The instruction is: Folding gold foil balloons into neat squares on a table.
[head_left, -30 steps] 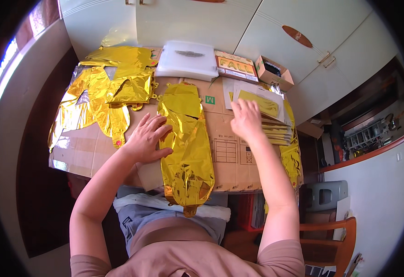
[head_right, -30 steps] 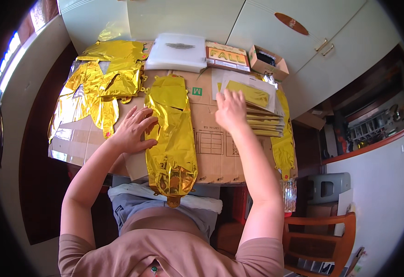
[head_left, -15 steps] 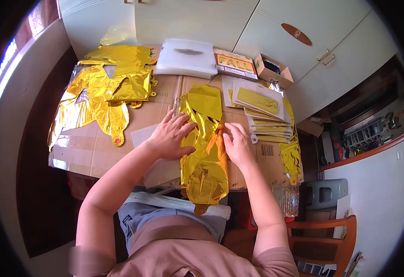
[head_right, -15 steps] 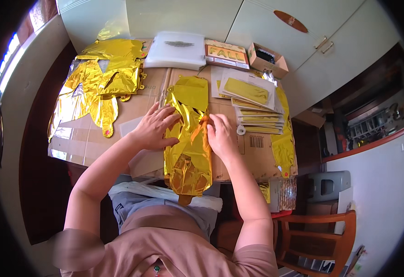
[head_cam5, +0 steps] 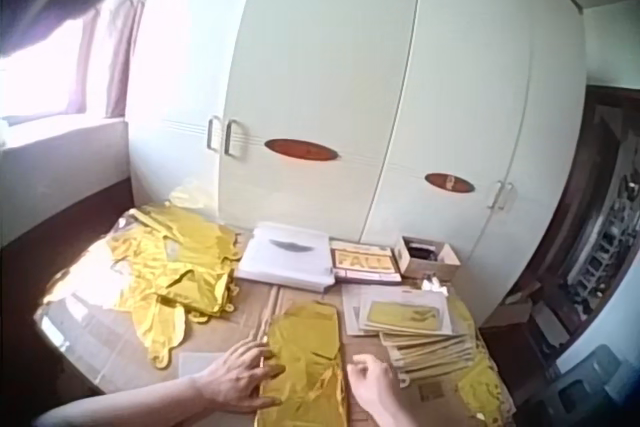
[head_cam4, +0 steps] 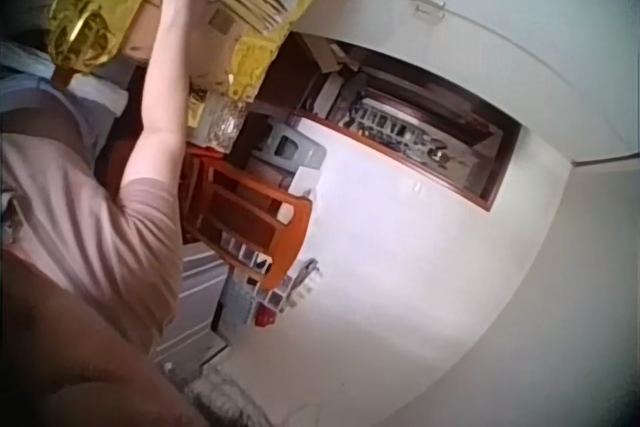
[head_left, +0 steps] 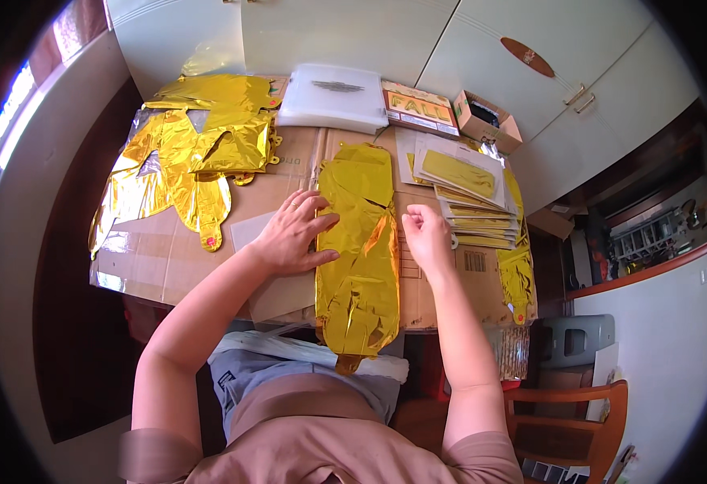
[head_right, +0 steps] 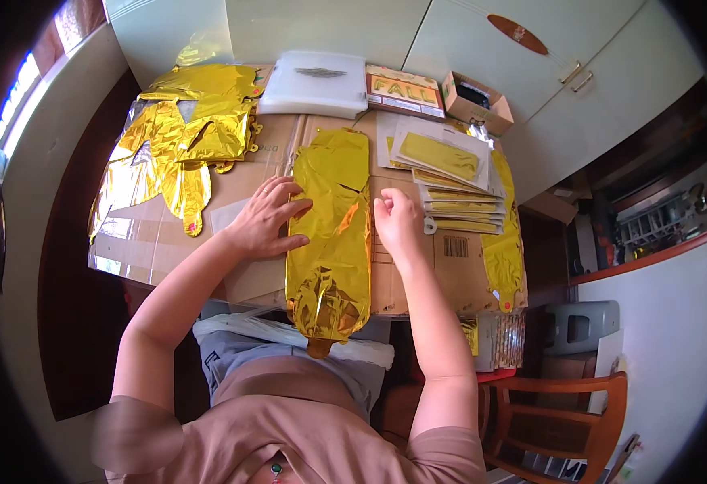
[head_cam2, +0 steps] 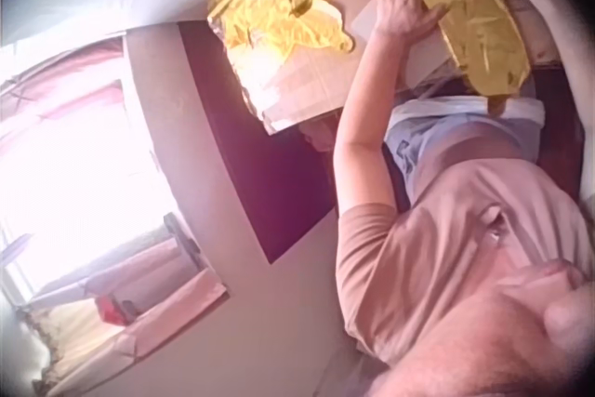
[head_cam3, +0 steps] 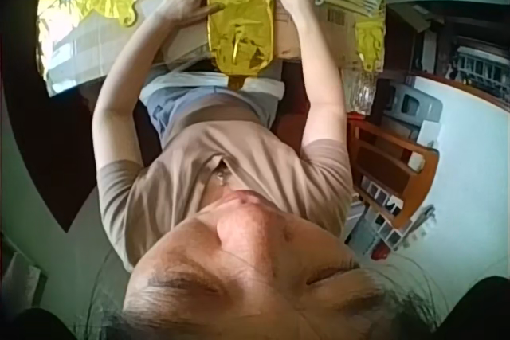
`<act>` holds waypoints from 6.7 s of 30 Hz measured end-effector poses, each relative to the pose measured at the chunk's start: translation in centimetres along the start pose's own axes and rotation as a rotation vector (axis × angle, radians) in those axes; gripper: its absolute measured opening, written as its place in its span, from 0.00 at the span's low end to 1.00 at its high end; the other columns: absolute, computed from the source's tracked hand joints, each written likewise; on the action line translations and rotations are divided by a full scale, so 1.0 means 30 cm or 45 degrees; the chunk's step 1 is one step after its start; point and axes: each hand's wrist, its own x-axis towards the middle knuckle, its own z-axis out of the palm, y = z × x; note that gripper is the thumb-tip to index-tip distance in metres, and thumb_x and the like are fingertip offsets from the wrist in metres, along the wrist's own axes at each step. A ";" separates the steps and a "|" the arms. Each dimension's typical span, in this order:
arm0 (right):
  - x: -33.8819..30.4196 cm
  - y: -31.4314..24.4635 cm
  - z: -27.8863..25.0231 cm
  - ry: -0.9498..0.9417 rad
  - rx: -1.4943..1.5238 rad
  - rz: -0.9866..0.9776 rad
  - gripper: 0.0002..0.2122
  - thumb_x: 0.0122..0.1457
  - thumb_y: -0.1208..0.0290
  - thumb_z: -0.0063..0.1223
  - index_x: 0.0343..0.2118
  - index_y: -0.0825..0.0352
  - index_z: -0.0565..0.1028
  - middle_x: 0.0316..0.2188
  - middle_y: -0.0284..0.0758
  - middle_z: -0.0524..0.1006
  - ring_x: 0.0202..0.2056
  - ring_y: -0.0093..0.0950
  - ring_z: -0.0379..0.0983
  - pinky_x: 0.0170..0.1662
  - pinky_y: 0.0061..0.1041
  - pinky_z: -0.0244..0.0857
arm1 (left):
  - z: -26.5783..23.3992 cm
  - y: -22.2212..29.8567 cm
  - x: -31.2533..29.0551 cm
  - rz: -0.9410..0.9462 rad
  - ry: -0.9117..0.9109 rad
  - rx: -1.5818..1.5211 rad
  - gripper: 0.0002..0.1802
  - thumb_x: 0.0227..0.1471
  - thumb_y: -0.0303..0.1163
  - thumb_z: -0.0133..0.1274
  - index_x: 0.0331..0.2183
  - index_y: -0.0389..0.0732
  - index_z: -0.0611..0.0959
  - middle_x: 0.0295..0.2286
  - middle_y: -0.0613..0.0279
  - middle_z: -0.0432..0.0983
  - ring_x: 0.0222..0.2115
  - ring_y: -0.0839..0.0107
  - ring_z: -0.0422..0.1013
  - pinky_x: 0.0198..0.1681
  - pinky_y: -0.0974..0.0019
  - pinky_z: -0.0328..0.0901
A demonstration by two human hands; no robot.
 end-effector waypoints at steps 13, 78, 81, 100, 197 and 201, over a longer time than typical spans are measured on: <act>0.098 -0.103 -0.139 -0.944 0.327 0.706 0.15 0.59 0.59 0.60 0.28 0.68 0.79 0.15 0.31 0.75 0.14 0.16 0.66 0.16 0.17 0.54 | -0.003 -0.030 -0.023 0.022 0.001 -0.095 0.35 0.49 0.44 0.60 0.56 0.41 0.70 0.51 0.52 0.68 0.59 0.54 0.62 0.67 0.40 0.49; -0.231 -0.149 -0.021 -0.408 -0.278 -0.772 0.22 0.64 0.59 0.53 0.56 0.67 0.73 0.63 0.44 0.67 0.66 0.45 0.58 0.69 0.50 0.47 | 0.011 -0.026 0.067 0.196 -0.095 -0.056 0.41 0.46 0.54 0.62 0.56 0.43 0.72 0.49 0.50 0.67 0.54 0.50 0.65 0.65 0.41 0.51; -0.245 -0.168 -0.026 -0.399 -0.285 -0.791 0.22 0.61 0.61 0.57 0.54 0.68 0.74 0.60 0.43 0.70 0.64 0.44 0.61 0.68 0.49 0.49 | 0.016 -0.036 0.062 0.199 -0.079 -0.070 0.41 0.45 0.54 0.62 0.56 0.42 0.72 0.49 0.50 0.67 0.54 0.49 0.65 0.65 0.41 0.51; -0.301 -0.115 -0.084 -0.163 0.087 -0.561 0.16 0.63 0.67 0.57 0.51 0.70 0.78 0.55 0.44 0.75 0.58 0.42 0.71 0.63 0.40 0.63 | 0.036 -0.047 0.056 0.246 -0.029 -0.049 0.39 0.45 0.55 0.61 0.53 0.42 0.71 0.46 0.51 0.68 0.54 0.50 0.66 0.66 0.39 0.50; -0.640 -0.058 -0.278 -0.192 -0.002 -0.693 0.11 0.50 0.80 0.58 0.38 0.71 0.81 0.40 0.42 0.82 0.40 0.38 0.80 0.47 0.35 0.73 | 0.280 0.051 0.416 0.280 -0.045 -0.050 0.24 0.55 0.45 0.56 0.49 0.40 0.81 0.50 0.56 0.75 0.54 0.58 0.69 0.68 0.47 0.52; -0.618 -0.039 -0.343 -0.125 0.170 -0.605 0.09 0.50 0.81 0.58 0.35 0.70 0.81 0.34 0.39 0.83 0.33 0.34 0.80 0.40 0.32 0.74 | 0.285 0.043 0.411 0.281 -0.039 -0.047 0.24 0.56 0.46 0.56 0.49 0.41 0.81 0.50 0.56 0.75 0.55 0.58 0.69 0.68 0.47 0.51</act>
